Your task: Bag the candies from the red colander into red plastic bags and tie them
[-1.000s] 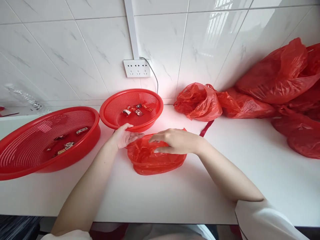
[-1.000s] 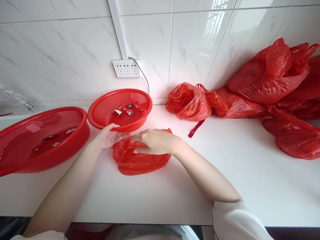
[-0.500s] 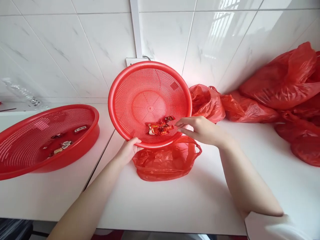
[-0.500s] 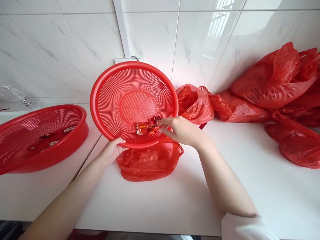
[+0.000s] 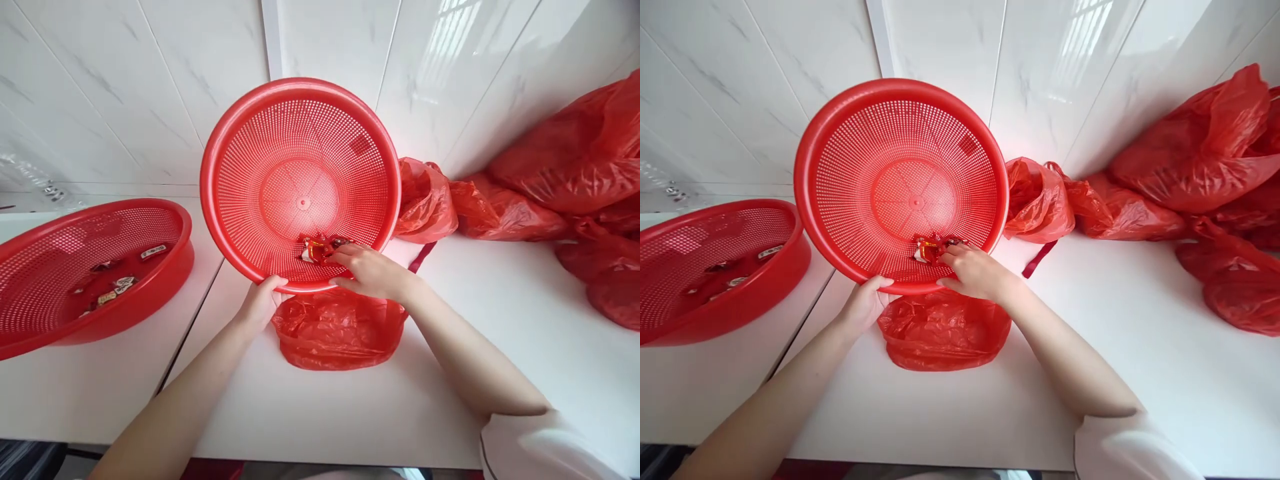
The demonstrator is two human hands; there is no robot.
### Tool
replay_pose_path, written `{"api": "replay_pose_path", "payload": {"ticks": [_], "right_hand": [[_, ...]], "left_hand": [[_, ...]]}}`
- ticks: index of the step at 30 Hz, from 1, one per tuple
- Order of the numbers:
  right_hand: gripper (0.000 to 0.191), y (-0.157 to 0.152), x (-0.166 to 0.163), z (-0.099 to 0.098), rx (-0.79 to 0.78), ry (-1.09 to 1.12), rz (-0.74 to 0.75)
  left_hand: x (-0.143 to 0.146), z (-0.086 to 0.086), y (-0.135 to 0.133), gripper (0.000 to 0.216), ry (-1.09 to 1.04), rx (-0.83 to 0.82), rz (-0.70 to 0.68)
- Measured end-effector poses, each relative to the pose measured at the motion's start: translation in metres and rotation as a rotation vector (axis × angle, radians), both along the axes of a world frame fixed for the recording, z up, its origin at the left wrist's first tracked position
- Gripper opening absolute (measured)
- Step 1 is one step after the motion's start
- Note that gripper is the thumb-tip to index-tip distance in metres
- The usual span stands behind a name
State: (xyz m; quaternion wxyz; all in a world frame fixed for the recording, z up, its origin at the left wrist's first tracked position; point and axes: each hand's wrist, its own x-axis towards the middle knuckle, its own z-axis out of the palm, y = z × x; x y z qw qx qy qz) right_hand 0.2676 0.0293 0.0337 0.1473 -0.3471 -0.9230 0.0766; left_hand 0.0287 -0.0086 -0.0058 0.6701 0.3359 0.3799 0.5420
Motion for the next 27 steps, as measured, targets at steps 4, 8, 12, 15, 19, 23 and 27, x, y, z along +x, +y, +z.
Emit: {"api": "replay_pose_path", "payload": {"ticks": [4, 8, 12, 15, 19, 23, 27], "right_hand": [[0.059, -0.003, -0.004, -0.002, 0.002, -0.029, -0.065], [0.068, 0.0, -0.009, -0.008, 0.079, -0.084, -0.038], [0.029, 0.003, -0.009, -0.005, 0.046, -0.026, 0.113], [0.023, 0.002, -0.007, -0.003, -0.062, 0.084, 0.129], [0.03, 0.001, -0.002, 0.001, -0.153, 0.229, 0.135], [0.033, -0.007, 0.002, 0.017, -0.237, 0.243, 0.178], [0.036, -0.015, 0.001, 0.029, -0.334, 0.228, 0.316]], "left_hand": [[-0.002, 0.003, 0.0, 0.017, 0.011, 0.0, -0.032], [-0.002, 0.003, 0.0, 0.017, -0.002, 0.027, -0.008], [-0.005, 0.001, 0.003, 0.011, 0.011, 0.012, 0.025], [-0.008, 0.002, 0.006, 0.012, 0.019, 0.0, 0.026], [-0.009, 0.003, 0.009, 0.016, 0.01, 0.025, 0.042], [-0.008, 0.002, 0.01, 0.009, 0.016, 0.014, 0.075], [-0.009, 0.002, 0.01, 0.007, 0.03, -0.005, 0.058]]}}
